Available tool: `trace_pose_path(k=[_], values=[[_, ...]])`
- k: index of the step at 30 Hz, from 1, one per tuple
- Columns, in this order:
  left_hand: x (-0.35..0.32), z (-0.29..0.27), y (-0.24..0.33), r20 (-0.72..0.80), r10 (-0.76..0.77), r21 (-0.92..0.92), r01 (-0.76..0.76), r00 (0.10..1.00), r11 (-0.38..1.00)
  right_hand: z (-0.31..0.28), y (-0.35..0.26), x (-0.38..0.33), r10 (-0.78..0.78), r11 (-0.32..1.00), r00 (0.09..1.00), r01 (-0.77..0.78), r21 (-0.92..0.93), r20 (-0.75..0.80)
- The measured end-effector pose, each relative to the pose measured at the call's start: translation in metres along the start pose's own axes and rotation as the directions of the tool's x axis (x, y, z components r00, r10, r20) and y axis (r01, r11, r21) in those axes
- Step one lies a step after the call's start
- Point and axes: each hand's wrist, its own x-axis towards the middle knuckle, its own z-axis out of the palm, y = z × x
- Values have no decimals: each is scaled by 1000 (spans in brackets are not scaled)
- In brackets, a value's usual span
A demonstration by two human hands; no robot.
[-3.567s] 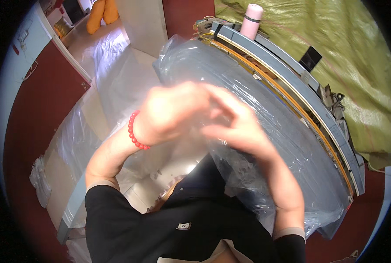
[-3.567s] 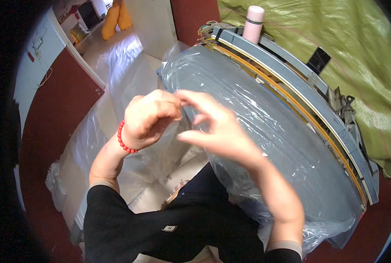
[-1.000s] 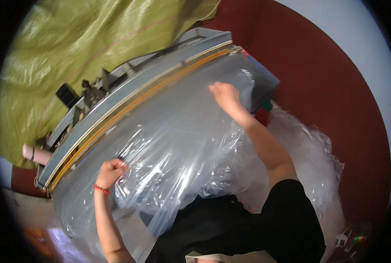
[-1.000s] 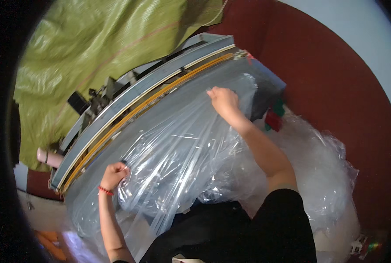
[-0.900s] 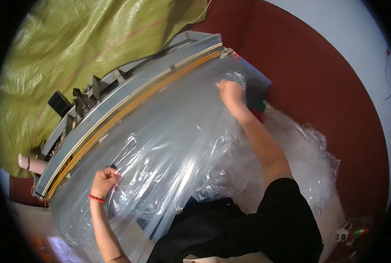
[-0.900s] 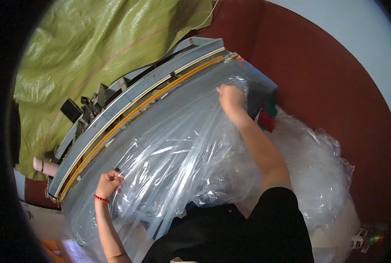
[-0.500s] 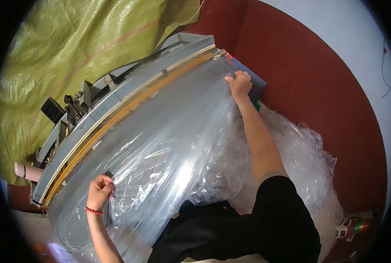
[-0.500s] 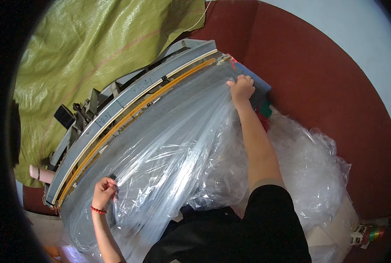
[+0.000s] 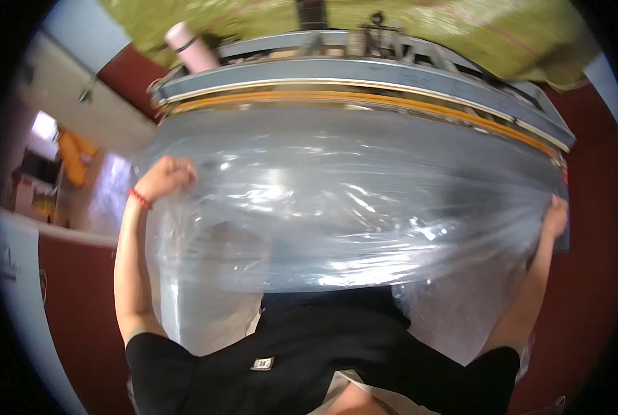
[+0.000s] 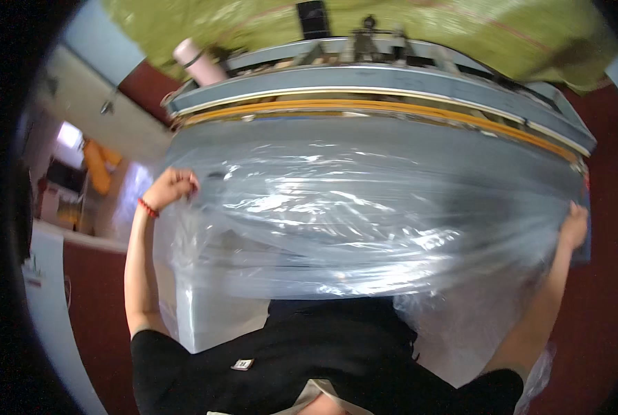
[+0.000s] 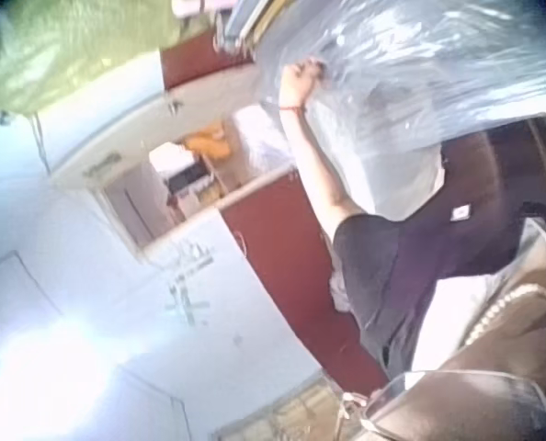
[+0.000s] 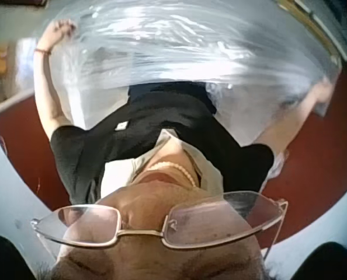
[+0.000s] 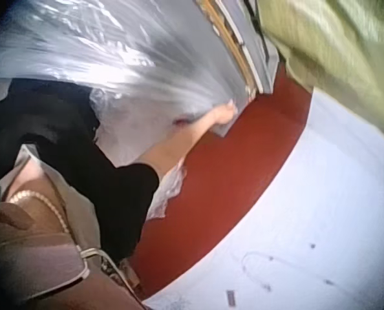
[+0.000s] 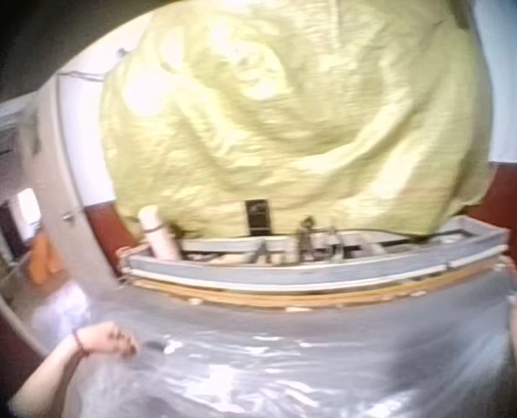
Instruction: Preparing and smoothing a large plastic film over a work surface.
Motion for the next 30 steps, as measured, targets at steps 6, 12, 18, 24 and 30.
trace_pose_path(k=[6, 12, 18, 24, 30], values=[[21, 25, -18, -482, -210, -500, -70, 851, 863, 34, 18, 18, -89, 977, 996, 86, 195, 7], [111, 59, -81, -677, 351, 396, -82, 647, 915, 34, 91, 57, -29, 703, 996, -37, 710, 81], [89, 64, -58, -755, 140, 218, 44, 640, 975, -48, 44, 30, -34, 427, 980, -162, 889, 195], [109, 52, -76, -628, 370, 402, -122, 684, 907, -48, 70, 39, -49, 377, 969, -208, 903, 243], [93, -14, -56, -804, -43, -312, -360, 593, 879, 14, 23, 101, 159, 256, 896, -442, 859, 414]])
